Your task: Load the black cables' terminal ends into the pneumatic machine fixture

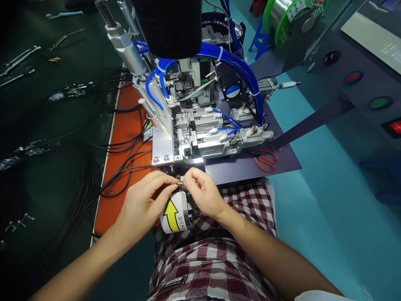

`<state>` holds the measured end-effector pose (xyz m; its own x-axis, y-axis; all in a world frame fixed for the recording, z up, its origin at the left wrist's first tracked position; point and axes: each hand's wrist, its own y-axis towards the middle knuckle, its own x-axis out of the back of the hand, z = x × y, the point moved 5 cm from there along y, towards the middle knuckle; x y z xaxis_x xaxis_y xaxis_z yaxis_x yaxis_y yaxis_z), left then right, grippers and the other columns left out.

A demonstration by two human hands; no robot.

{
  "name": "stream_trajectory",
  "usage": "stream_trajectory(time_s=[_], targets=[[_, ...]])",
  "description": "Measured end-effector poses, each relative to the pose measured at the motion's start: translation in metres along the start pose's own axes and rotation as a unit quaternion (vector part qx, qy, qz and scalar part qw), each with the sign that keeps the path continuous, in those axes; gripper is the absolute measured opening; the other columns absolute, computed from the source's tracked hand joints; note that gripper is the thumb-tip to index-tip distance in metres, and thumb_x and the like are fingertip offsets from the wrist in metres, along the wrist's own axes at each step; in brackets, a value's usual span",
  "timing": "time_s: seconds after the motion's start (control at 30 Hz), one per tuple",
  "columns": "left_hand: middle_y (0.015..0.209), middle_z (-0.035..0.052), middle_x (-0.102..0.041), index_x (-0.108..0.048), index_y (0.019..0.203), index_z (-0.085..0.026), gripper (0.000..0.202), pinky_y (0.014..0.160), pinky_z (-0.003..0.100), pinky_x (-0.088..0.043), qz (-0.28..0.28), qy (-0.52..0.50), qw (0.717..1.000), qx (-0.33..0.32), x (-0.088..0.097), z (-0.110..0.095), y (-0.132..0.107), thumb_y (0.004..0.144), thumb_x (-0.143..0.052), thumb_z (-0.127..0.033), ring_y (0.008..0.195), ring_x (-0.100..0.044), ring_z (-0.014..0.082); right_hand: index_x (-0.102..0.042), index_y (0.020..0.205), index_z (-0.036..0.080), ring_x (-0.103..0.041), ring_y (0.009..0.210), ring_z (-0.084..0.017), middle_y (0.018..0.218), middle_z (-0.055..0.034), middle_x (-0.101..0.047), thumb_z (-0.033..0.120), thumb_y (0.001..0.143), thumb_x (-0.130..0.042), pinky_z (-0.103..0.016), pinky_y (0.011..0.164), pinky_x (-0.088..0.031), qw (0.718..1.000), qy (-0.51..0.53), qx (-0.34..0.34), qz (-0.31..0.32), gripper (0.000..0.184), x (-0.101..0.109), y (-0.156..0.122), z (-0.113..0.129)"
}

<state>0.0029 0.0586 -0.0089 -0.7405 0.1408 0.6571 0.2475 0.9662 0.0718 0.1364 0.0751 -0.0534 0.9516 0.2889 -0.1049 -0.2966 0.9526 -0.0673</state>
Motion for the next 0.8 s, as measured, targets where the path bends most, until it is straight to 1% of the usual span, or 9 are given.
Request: stream_trajectory(time_s=[0.07, 0.1, 0.23, 0.3, 0.4, 0.47, 0.53, 0.67, 0.8], targets=[[0.088, 0.0052, -0.060, -0.065, 0.095, -0.016, 0.018, 0.072, 0.025, -0.047, -0.008, 0.045, 0.997, -0.061, 0.000, -0.002, -0.003, 0.092, -0.048, -0.016, 0.082, -0.058, 0.0147, -0.043, 0.067, 0.020, -0.031, 0.055, -0.010, 0.061, 0.0053, -0.036, 0.038, 0.091, -0.050, -0.025, 0.052, -0.028, 1.000, 0.004, -0.009, -0.006, 0.031, 0.000, 0.000, -0.004], [0.090, 0.0054, -0.059, -0.065, 0.098, -0.016, 0.019, 0.072, 0.024, -0.047, -0.006, 0.057, 0.995, -0.079, 0.000, -0.002, -0.004, 0.092, -0.046, -0.014, 0.083, -0.058, 0.0141, -0.043, 0.067, 0.020, -0.031, 0.055, -0.010, 0.061, 0.0055, -0.036, 0.038, 0.091, -0.051, -0.025, 0.052, -0.028, 1.000, 0.007, -0.015, -0.009, 0.031, 0.000, 0.000, -0.006], [0.090, 0.0048, -0.058, -0.062, 0.101, -0.015, 0.020, 0.072, 0.022, -0.048, 0.015, 0.073, 0.992, -0.104, 0.000, 0.000, -0.005, 0.092, -0.045, -0.011, 0.081, -0.058, 0.0120, -0.043, 0.066, 0.020, -0.032, 0.056, -0.010, 0.062, 0.0055, -0.036, 0.037, 0.091, -0.051, -0.025, 0.053, -0.029, 0.999, 0.011, -0.025, -0.021, 0.031, 0.000, 0.000, -0.009], [0.087, 0.0054, -0.059, -0.062, 0.100, -0.013, 0.019, 0.071, 0.023, -0.049, 0.006, 0.099, 0.987, -0.124, 0.000, 0.001, -0.005, 0.092, -0.044, -0.010, 0.079, -0.058, 0.0129, -0.043, 0.066, 0.020, -0.033, 0.057, -0.010, 0.062, 0.0051, -0.038, 0.037, 0.091, -0.050, -0.025, 0.054, -0.030, 0.999, 0.006, -0.023, -0.025, 0.031, 0.000, 0.001, -0.010], [0.086, 0.0078, -0.061, -0.062, 0.102, -0.011, 0.022, 0.068, 0.026, -0.051, -0.009, 0.167, 0.972, -0.163, -0.002, 0.001, -0.006, 0.092, -0.043, -0.011, 0.079, -0.059, 0.0156, -0.043, 0.066, 0.020, -0.036, 0.059, -0.010, 0.064, 0.0042, -0.040, 0.037, 0.091, -0.051, -0.025, 0.056, -0.032, 0.999, -0.010, -0.020, -0.033, 0.031, 0.001, 0.003, -0.012], [0.090, 0.0086, -0.060, -0.062, 0.104, -0.012, 0.023, 0.065, 0.026, -0.051, -0.011, 0.196, 0.967, -0.162, -0.003, 0.004, -0.005, 0.092, -0.042, -0.013, 0.078, -0.060, 0.0158, -0.043, 0.066, 0.020, -0.037, 0.060, -0.011, 0.064, 0.0038, -0.041, 0.039, 0.090, -0.052, -0.025, 0.056, -0.033, 0.999, -0.019, -0.020, -0.040, 0.032, 0.002, 0.005, -0.015], [0.091, 0.0078, -0.060, -0.062, 0.106, -0.014, 0.024, 0.063, 0.024, -0.051, -0.008, 0.200, 0.968, -0.153, -0.004, 0.007, -0.003, 0.092, -0.042, -0.013, 0.075, -0.060, 0.0146, -0.044, 0.066, 0.020, -0.038, 0.060, -0.011, 0.064, 0.0035, -0.041, 0.040, 0.090, -0.052, -0.025, 0.057, -0.034, 0.998, -0.024, -0.020, -0.047, 0.032, 0.002, 0.006, -0.017], [0.084, 0.0061, -0.060, -0.062, 0.108, -0.013, 0.027, 0.061, 0.024, -0.050, 0.007, 0.187, 0.968, -0.168, -0.004, 0.007, -0.003, 0.092, -0.041, -0.011, 0.071, -0.059, 0.0141, -0.044, 0.066, 0.020, -0.038, 0.060, -0.011, 0.064, 0.0035, -0.040, 0.040, 0.089, -0.052, -0.025, 0.056, -0.035, 0.998, -0.023, -0.019, -0.059, 0.031, 0.001, 0.007, -0.020], [0.081, 0.0056, -0.058, -0.064, 0.103, -0.013, 0.027, 0.057, 0.023, -0.048, 0.008, 0.205, 0.964, -0.170, -0.005, 0.006, -0.003, 0.091, -0.040, -0.011, 0.068, -0.057, 0.0138, -0.045, 0.068, 0.020, -0.038, 0.060, -0.011, 0.064, 0.0035, -0.040, 0.039, 0.089, -0.052, -0.025, 0.056, -0.035, 0.997, -0.028, -0.019, -0.069, 0.029, -0.001, 0.006, -0.021]])
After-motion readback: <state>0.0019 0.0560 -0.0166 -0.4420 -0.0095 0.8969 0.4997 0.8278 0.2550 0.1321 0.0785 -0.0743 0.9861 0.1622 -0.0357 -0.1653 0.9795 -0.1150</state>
